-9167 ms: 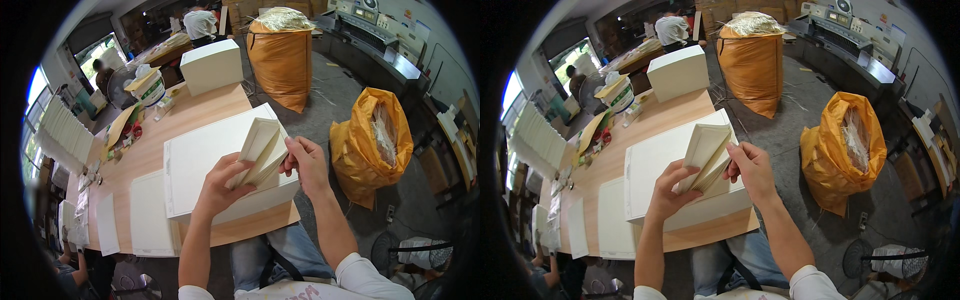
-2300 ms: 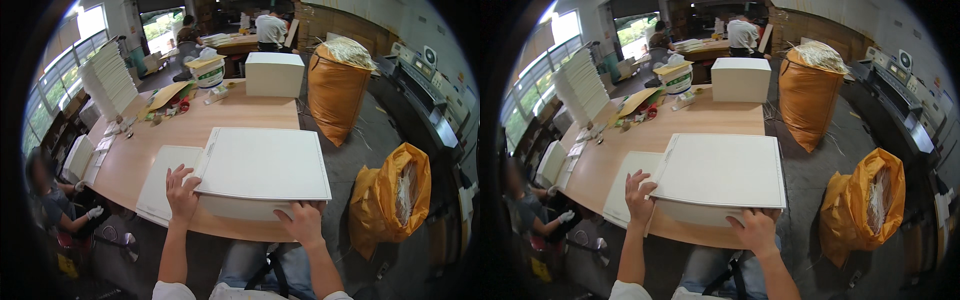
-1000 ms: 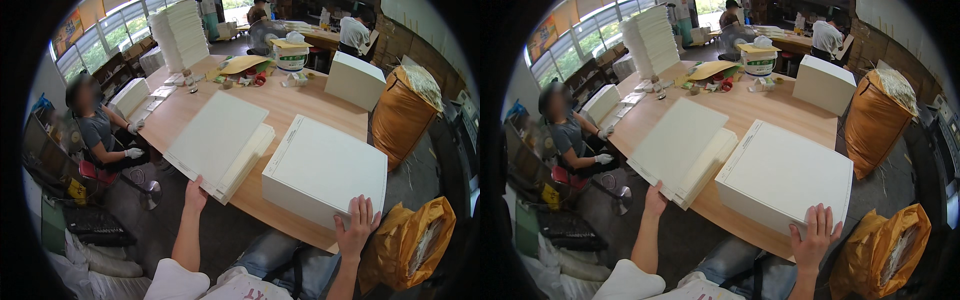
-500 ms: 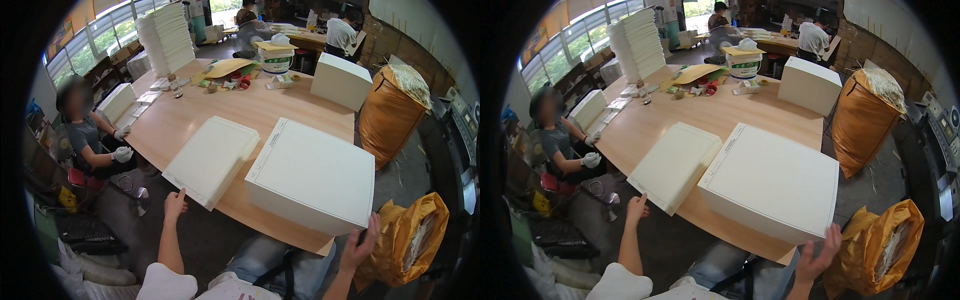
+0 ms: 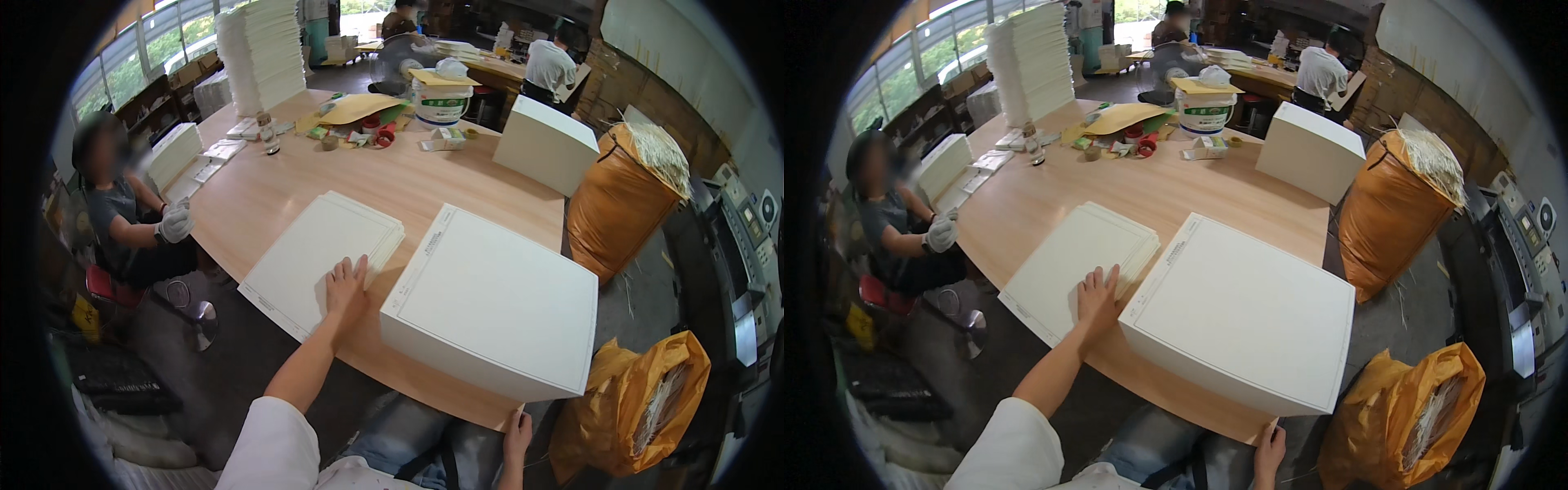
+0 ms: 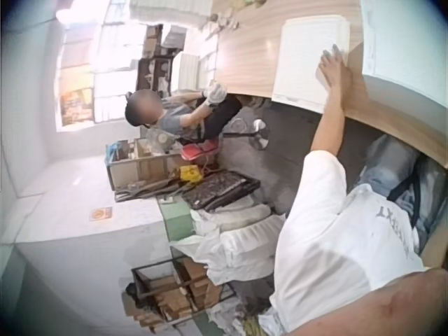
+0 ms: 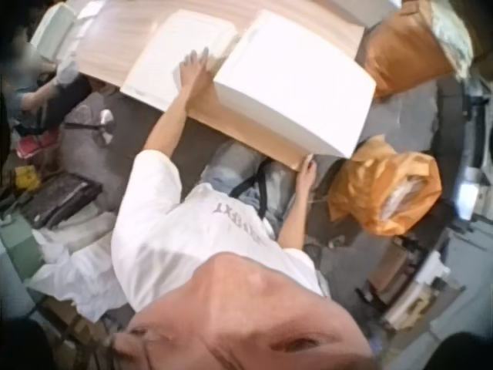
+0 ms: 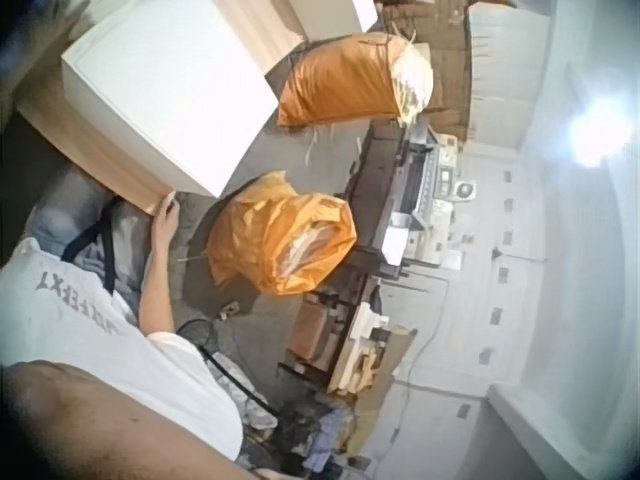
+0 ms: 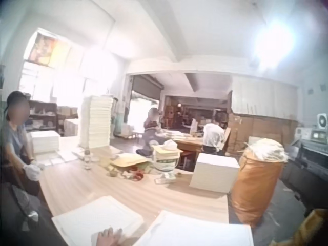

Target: The person repeatedly picks up white rectangular paper blocks from a table, opens them to flip through the pages, and places them back down. The action is performed one at a time in a repetitive loop.

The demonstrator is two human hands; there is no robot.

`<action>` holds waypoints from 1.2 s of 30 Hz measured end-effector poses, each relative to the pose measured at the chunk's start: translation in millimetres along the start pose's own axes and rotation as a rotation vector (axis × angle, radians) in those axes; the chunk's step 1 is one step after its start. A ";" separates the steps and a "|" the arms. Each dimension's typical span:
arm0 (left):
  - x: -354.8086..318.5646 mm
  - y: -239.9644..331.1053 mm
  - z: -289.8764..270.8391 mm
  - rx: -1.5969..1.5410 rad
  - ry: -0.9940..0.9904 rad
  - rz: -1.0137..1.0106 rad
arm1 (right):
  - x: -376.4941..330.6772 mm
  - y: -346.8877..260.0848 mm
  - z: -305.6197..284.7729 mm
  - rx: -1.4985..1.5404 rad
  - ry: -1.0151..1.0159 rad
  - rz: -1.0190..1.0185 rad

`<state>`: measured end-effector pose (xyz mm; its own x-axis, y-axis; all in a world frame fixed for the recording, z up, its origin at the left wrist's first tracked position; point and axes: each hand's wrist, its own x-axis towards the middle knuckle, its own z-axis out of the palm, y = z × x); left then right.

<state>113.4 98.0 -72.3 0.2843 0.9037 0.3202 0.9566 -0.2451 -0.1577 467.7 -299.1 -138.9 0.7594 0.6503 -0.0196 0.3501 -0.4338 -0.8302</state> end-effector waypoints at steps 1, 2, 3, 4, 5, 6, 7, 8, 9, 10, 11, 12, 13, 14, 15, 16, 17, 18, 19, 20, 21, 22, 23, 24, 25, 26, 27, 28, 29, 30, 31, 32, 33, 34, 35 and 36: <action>-2.9 -0.6 2.7 -0.008 0.001 -0.010 | -1.3 -5.6 3.7 0.010 0.004 0.013; -1.7 -2.5 5.5 0.004 0.025 -0.004 | -5.1 -11.6 6.5 0.019 0.004 0.023; -3.1 0.0 8.3 0.005 0.039 -0.005 | -5.6 -19.4 3.2 0.013 0.001 0.032; -1.9 0.0 12.4 0.005 0.061 -0.006 | -3.3 -4.9 1.5 -0.001 -0.004 0.006; -1.9 -4.9 21.6 0.092 0.110 -0.024 | -2.8 9.0 -1.2 0.012 -0.001 -0.013; -0.2 -12.5 34.5 0.186 0.160 -0.042 | 0.2 23.9 -2.8 0.032 0.000 -0.034; 4.1 -24.5 38.7 0.293 0.211 -0.050 | 3.7 20.6 3.0 0.064 0.000 -0.047; 4.5 -36.0 42.5 0.217 0.129 -0.087 | 2.9 17.7 0.0 0.007 -0.022 -0.026; 12.1 -38.5 37.1 0.125 0.056 -0.102 | -0.9 20.7 -4.5 -0.038 -0.007 0.026; 20.0 -51.2 30.2 0.051 -0.015 -0.126 | -6.3 27.0 -4.6 -0.070 -0.007 0.071; 29.5 -67.9 29.6 0.061 -0.046 -0.129 | -10.0 33.6 -4.7 -0.103 -0.003 0.118; 34.8 -92.1 31.2 0.075 -0.081 -0.132 | -13.0 34.7 -4.3 -0.142 -0.006 0.128; 45.0 -115.9 32.7 0.081 -0.105 -0.137 | -11.2 34.7 -4.5 -0.178 0.002 0.131; 61.1 -141.0 33.7 0.078 -0.138 -0.153 | -8.1 34.2 -3.6 -0.209 0.022 0.133; 75.2 -168.2 37.9 0.076 -0.176 -0.166 | -8.4 34.4 -4.1 -0.243 0.040 0.140; 89.9 -201.9 47.6 0.140 -0.198 -0.251 | -10.3 34.0 -3.9 -0.277 0.047 0.149; 104.9 -224.7 59.3 0.205 -0.216 -0.338 | -9.1 32.3 -1.0 -0.307 0.054 0.154; 114.2 -230.6 74.8 0.193 -0.105 -0.423 | -4.9 29.9 5.6 -0.331 0.058 0.158; 116.3 -238.0 90.3 0.192 0.005 -0.511 | -1.4 27.6 14.8 -0.301 0.064 0.142; 110.1 -216.5 102.3 0.102 0.015 -0.523 | -3.2 26.6 15.0 -0.289 0.093 0.143; 100.7 -198.6 110.0 0.017 0.026 -0.541 | -6.3 25.3 15.5 -0.277 0.108 0.142; 88.9 -155.9 112.4 -0.139 -0.056 -0.496 | -11.8 24.6 13.0 -0.272 0.136 0.149; 86.5 -145.8 103.2 -0.221 0.026 -0.429 | -12.9 23.6 12.1 -0.277 0.151 0.151; 78.7 -142.0 91.4 -0.299 0.104 -0.368 | -15.3 24.4 11.0 -0.268 0.151 0.149; 73.2 -140.7 92.6 -0.300 0.107 -0.350 | -15.8 25.6 11.7 -0.255 0.159 0.146; 68.9 -138.9 94.7 -0.301 0.108 -0.331 | -14.3 27.1 11.6 -0.242 0.162 0.141; 65.0 -145.8 93.8 -0.289 0.121 -0.317 | -12.9 26.3 15.6 -0.216 0.157 0.132; 60.0 -145.5 91.6 -0.280 0.126 -0.323 | -18.5 28.2 17.7 -0.181 0.158 0.136; 52.6 -142.0 89.6 -0.273 0.132 -0.327 | -15.8 30.2 18.7 -0.145 0.152 0.131; 49.5 -130.7 86.4 -0.282 0.139 -0.319 | -12.3 32.3 18.8 -0.087 0.154 0.120; 42.3 -121.4 82.1 -0.310 0.144 -0.301 | -14.7 35.1 17.0 -0.024 0.148 0.116; 32.8 -110.8 77.3 -0.340 0.147 -0.278 | -2.8 36.3 7.7 0.214 0.000 0.068; 18.8 -95.7 73.3 -0.376 0.140 -0.253 | -3.9 35.7 6.9 0.141 0.018 0.078; 7.1 -84.8 68.2 -0.428 0.152 -0.257 | -2.3 36.2 7.4 0.068 0.038 0.093; -6.7 -79.4 64.1 -0.484 0.157 -0.257 | -5.8 21.2 14.6 0.091 0.074 0.093; -23.9 -77.4 63.8 -0.540 0.161 -0.268 | -7.9 -5.0 12.1 0.003 0.030 0.062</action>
<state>28.5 117.8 -127.4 -0.0046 0.9043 0.4269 0.8815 -0.1979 0.4286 453.4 -294.5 -141.3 0.7957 0.6033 -0.0544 0.3001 -0.4707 -0.8297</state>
